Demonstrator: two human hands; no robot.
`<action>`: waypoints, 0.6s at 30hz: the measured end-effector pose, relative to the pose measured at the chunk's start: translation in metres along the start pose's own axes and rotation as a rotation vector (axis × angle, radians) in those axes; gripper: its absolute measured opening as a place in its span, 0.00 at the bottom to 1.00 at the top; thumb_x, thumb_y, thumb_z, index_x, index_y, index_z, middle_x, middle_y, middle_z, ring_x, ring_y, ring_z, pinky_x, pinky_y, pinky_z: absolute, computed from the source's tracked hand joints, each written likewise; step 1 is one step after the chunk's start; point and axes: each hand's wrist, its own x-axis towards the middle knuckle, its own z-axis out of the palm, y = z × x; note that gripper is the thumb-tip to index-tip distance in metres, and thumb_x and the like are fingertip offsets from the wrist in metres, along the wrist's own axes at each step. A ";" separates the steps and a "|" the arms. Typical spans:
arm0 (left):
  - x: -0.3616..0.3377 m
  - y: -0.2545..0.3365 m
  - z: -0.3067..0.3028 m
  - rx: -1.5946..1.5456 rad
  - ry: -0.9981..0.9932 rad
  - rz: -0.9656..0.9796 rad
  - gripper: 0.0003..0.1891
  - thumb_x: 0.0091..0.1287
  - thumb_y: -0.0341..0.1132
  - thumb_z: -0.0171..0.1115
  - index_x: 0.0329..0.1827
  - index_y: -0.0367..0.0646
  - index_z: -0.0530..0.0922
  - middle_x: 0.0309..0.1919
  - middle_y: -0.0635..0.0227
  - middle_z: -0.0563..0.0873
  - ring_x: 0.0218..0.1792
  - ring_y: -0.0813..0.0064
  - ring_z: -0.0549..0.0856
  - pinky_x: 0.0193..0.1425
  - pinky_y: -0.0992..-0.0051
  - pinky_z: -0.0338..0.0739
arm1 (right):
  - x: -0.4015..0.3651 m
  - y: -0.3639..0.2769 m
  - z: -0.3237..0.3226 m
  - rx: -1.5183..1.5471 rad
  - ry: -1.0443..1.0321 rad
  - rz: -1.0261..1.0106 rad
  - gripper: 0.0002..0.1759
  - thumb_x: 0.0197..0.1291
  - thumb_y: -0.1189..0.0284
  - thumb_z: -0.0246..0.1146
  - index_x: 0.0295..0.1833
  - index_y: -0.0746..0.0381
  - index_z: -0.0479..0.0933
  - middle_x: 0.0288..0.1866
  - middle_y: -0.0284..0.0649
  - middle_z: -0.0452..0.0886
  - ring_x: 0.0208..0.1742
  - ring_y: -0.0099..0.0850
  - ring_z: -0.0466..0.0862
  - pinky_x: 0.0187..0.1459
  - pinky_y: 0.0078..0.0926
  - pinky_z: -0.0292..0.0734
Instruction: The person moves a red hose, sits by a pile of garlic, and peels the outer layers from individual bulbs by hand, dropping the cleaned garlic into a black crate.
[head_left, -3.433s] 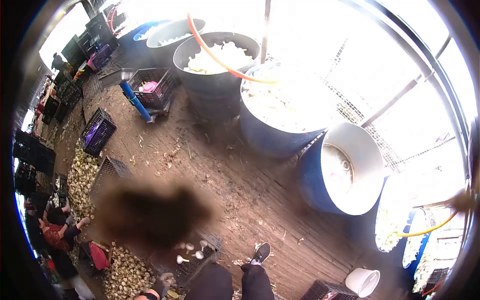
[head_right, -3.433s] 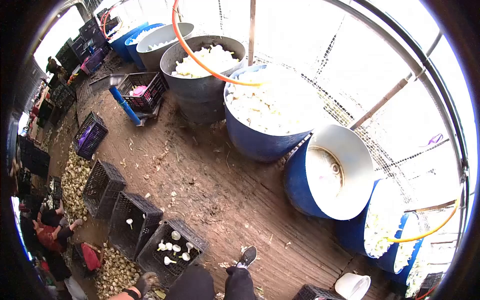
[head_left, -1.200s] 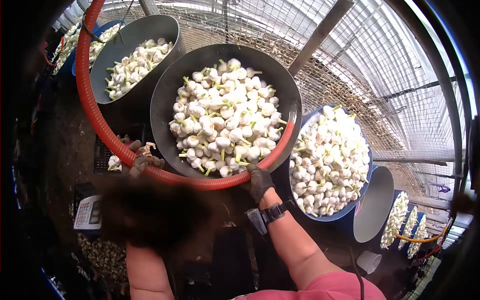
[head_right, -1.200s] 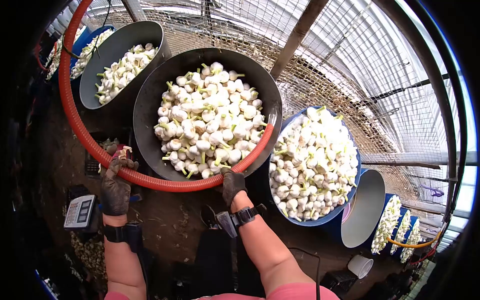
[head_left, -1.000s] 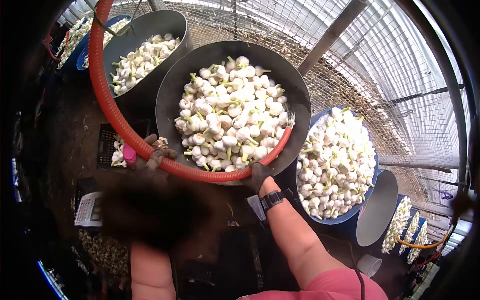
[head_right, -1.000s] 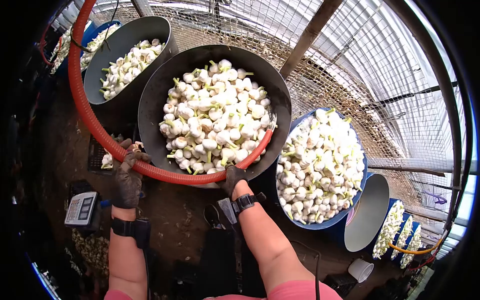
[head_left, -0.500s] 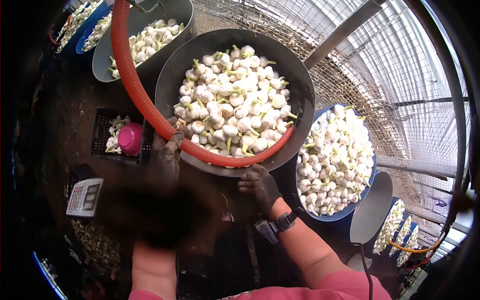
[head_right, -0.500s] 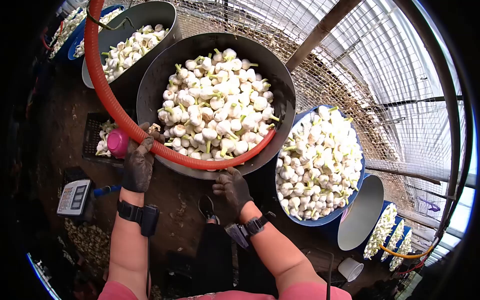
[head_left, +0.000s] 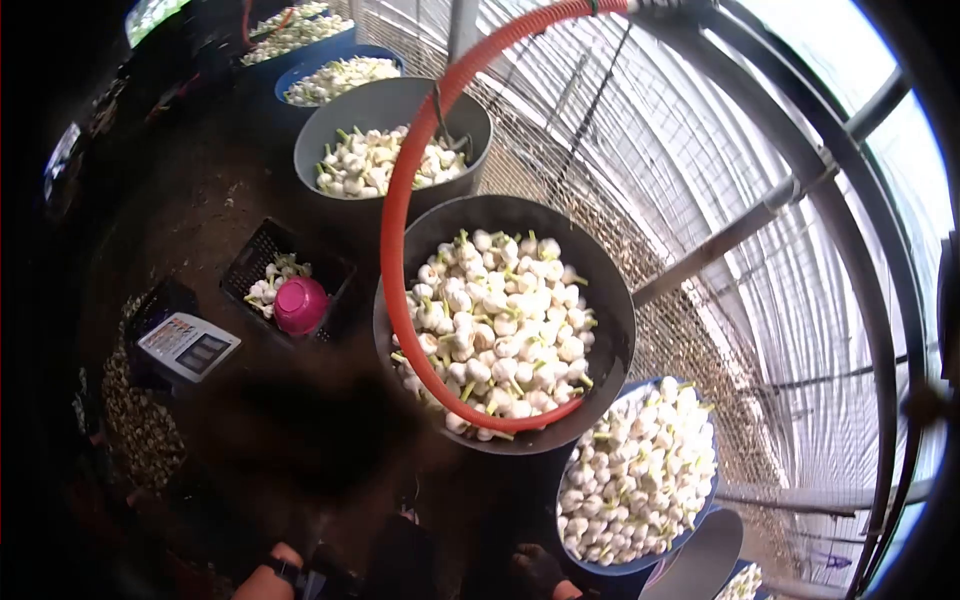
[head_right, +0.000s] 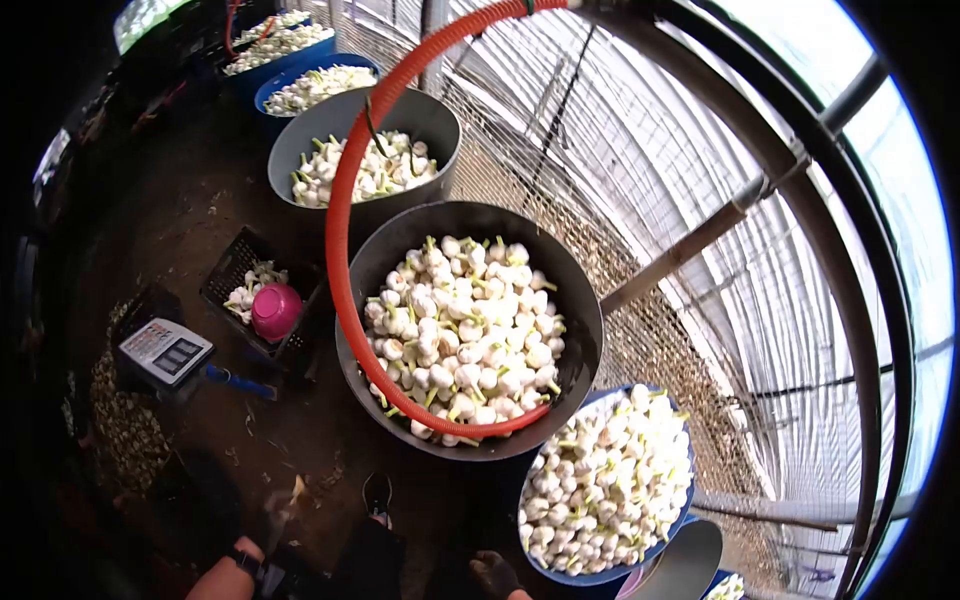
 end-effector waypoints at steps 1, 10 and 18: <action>-0.039 -0.062 -0.005 -0.128 0.077 -0.170 0.15 0.61 0.28 0.53 0.52 0.42 0.74 0.46 0.67 0.79 0.43 0.78 0.80 0.39 0.76 0.76 | -0.004 0.019 -0.004 0.014 0.009 -0.052 0.25 0.61 0.63 0.58 0.60 0.67 0.70 0.43 0.45 0.82 0.42 0.31 0.82 0.44 0.27 0.77; -0.225 -0.104 0.038 -0.101 0.163 -0.750 0.14 0.63 0.35 0.59 0.50 0.40 0.75 0.43 0.58 0.81 0.38 0.72 0.82 0.41 0.74 0.78 | -0.008 0.057 -0.114 -0.621 -0.189 -0.096 0.22 0.62 0.56 0.58 0.55 0.60 0.75 0.45 0.43 0.83 0.47 0.36 0.82 0.48 0.31 0.76; -0.319 -0.179 0.153 -0.515 0.303 -0.654 0.16 0.64 0.35 0.59 0.53 0.39 0.74 0.43 0.58 0.81 0.38 0.71 0.82 0.43 0.74 0.78 | 0.051 0.166 -0.184 -1.554 -0.696 -0.392 0.22 0.61 0.52 0.56 0.46 0.58 0.82 0.43 0.48 0.83 0.45 0.48 0.82 0.47 0.37 0.77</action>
